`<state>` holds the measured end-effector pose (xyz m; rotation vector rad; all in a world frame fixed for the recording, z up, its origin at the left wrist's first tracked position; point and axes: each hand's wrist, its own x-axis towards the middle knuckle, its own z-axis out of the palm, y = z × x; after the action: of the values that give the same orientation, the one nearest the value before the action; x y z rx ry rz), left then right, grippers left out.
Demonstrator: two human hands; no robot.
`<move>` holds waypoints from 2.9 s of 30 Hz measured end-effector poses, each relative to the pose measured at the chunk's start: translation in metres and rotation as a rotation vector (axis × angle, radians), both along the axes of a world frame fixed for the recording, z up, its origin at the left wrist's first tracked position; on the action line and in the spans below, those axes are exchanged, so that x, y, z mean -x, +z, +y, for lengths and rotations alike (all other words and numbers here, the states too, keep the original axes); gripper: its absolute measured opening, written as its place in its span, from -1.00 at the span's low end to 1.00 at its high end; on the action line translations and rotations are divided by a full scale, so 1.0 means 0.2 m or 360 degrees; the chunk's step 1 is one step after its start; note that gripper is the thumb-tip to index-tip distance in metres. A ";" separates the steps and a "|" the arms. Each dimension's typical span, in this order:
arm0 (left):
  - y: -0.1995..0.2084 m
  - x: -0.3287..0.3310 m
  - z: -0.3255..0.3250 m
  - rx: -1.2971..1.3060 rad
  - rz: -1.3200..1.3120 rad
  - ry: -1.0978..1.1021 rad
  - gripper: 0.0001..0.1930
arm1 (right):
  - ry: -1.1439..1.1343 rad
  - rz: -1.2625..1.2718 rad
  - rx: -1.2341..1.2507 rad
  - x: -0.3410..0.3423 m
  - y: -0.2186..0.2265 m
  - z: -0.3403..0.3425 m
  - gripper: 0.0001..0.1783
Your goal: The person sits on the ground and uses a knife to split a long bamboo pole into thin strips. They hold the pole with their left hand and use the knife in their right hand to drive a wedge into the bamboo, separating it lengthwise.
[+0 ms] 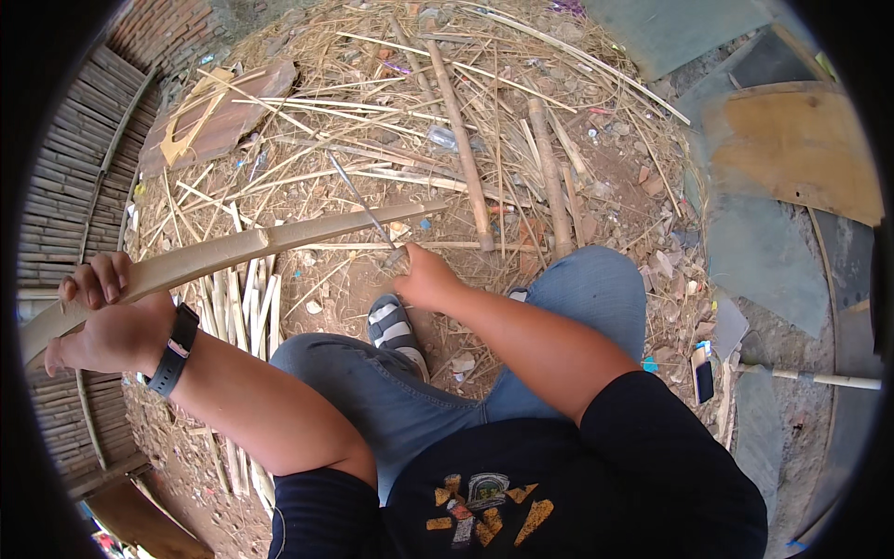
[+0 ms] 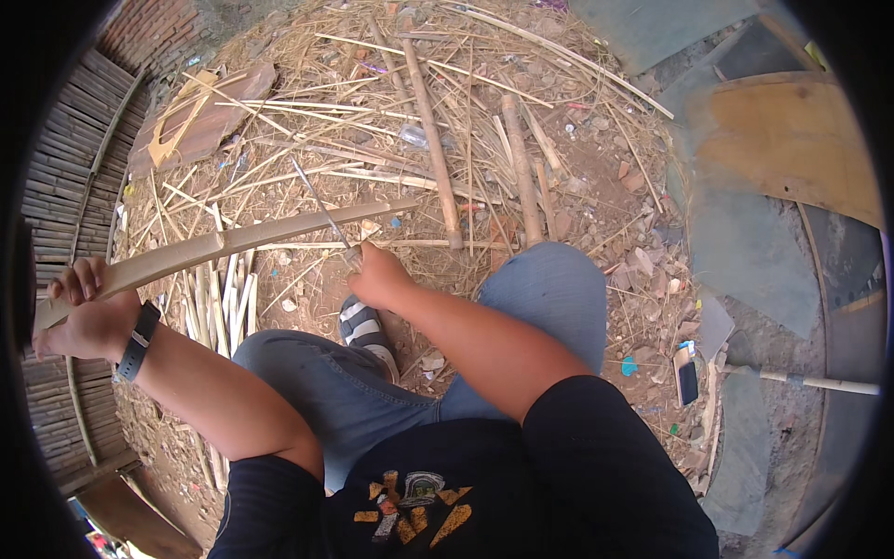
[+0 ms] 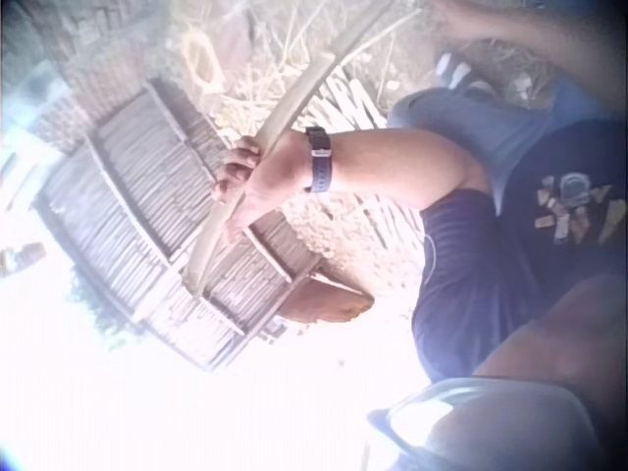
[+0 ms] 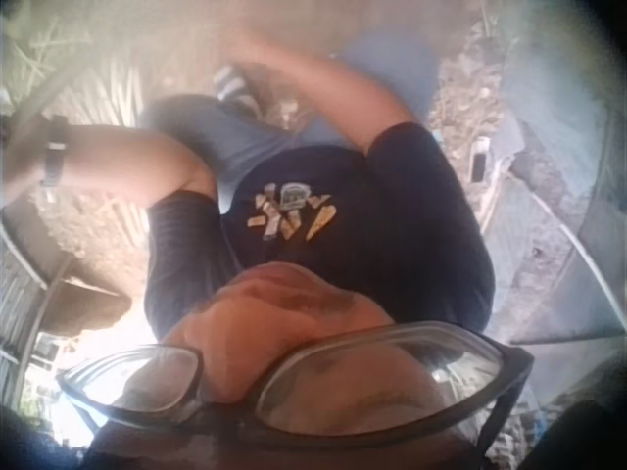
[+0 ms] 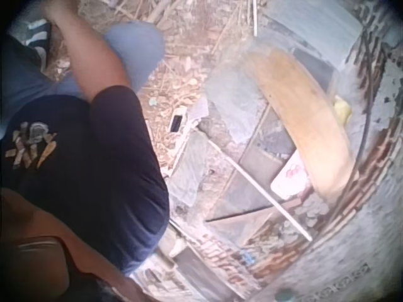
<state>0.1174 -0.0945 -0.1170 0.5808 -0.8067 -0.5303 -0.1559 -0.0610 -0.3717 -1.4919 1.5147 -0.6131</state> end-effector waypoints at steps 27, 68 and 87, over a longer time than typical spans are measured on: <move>0.01 0.02 0.02 0.0069 -0.0043 -0.0083 -0.21 | 0.0113 0.0010 0.0031 0.02 0.08 -0.01 -0.53; 0.00 0.03 0.05 0.0347 -0.0110 -0.1173 -0.47 | 0.0280 -0.0105 0.0089 0.06 0.18 -0.10 -0.39; -0.02 -0.07 0.04 0.0380 -0.0168 -0.1276 -0.49 | 0.0089 -0.0243 0.0045 -0.06 0.15 0.06 -0.50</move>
<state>0.1317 -0.0869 -0.1202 0.0385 -1.1839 -1.1197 -0.1442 -0.0483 -0.3408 -1.4692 1.3484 -0.7019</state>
